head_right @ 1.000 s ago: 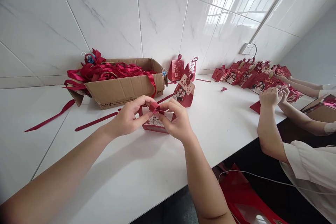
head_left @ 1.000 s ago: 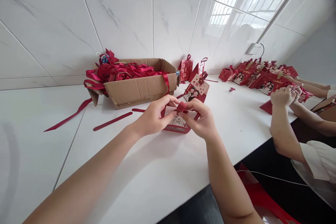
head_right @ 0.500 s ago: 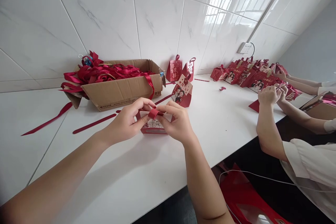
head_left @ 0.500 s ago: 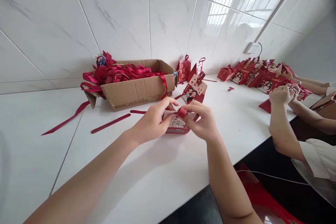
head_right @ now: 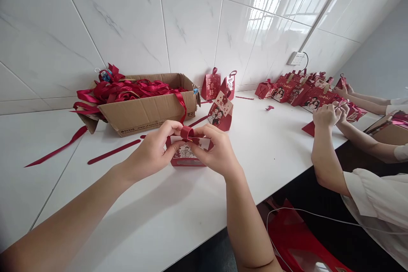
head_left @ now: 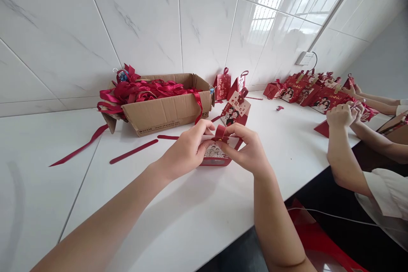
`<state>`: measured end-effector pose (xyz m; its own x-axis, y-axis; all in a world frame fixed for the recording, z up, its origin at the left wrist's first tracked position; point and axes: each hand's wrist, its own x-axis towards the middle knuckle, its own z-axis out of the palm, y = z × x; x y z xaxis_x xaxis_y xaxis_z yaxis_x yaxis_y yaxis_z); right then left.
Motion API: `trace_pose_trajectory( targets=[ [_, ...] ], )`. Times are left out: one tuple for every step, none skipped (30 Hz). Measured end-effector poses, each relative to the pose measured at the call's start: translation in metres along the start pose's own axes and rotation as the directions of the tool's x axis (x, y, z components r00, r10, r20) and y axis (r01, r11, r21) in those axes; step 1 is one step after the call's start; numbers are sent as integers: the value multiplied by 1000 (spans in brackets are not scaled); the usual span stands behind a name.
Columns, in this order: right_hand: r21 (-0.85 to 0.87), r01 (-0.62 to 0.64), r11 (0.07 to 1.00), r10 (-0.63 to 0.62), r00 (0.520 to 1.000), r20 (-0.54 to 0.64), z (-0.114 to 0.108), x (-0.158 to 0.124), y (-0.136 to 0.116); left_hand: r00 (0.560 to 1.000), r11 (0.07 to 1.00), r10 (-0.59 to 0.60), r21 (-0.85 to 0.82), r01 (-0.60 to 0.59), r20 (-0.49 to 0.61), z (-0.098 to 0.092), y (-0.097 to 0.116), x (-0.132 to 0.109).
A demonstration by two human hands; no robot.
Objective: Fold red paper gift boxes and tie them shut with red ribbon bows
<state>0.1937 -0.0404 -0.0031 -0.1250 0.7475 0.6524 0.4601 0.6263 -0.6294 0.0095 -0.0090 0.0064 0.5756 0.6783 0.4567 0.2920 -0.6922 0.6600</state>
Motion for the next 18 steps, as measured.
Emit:
trace_pose_trajectory(
  targets=[
    [-6,2,1000,-2,1000,4,0,0,0,1000,1000,4,0,-4,5,0,1,0],
    [-15,9,1000,-9,1000,5,0,0,-1,1000,1000,8,-1,-8,15,-1,2,-1],
    [-25,20,999,-20,1000,3,0,-1,-1,1000,1000,14,2,-14,25,-1,3,-1],
    [-38,36,999,-36,999,-4,1,-1,-1,999,1000,19,12,-20,33,-2,4,-2],
    [-50,53,997,-54,998,-15,2,-1,-2,999,999,26,31,-27,36,-3,5,-2],
    [-62,71,996,-73,997,-29,3,-1,-1,999,998,34,56,-36,33,-4,6,-2],
    [-74,86,994,-90,995,-43,4,-1,-1,999,995,46,82,-48,26,-5,6,-2],
    [-82,104,991,-109,992,-57,5,-1,0,998,993,58,105,-59,15,-5,6,-2],
    [-86,122,989,-128,989,-67,6,-1,1,998,990,69,121,-69,6,-6,6,-2],
    [-88,138,986,-145,987,-75,7,-1,3,997,988,77,132,-76,2,-6,6,-2],
    [-87,152,985,-159,984,-80,9,-1,4,997,987,83,141,-82,0,-6,5,-2],
    [-83,165,983,-172,982,-83,10,-1,6,996,985,89,148,-88,-3,-7,5,-1],
    [-76,175,982,-181,980,-88,11,-1,8,996,984,94,154,-93,-4,-7,5,-1],
    [-69,182,981,-188,977,-96,13,0,9,995,983,101,157,-98,-9,-7,5,0],
    [-65,190,980,-196,975,-107,14,0,11,994,982,107,156,-103,-16,-9,6,0],
    [-65,203,977,-210,970,-120,16,0,12,994,982,110,154,-106,-21,-11,6,0],
    [-67,221,973,-229,964,-133,17,1,13,994,982,111,158,-107,-20,-14,7,1],
    [-73,246,966,-255,955,-150,19,1,13,994,979,112,173,-109,-7,-18,7,1]
  ],
)
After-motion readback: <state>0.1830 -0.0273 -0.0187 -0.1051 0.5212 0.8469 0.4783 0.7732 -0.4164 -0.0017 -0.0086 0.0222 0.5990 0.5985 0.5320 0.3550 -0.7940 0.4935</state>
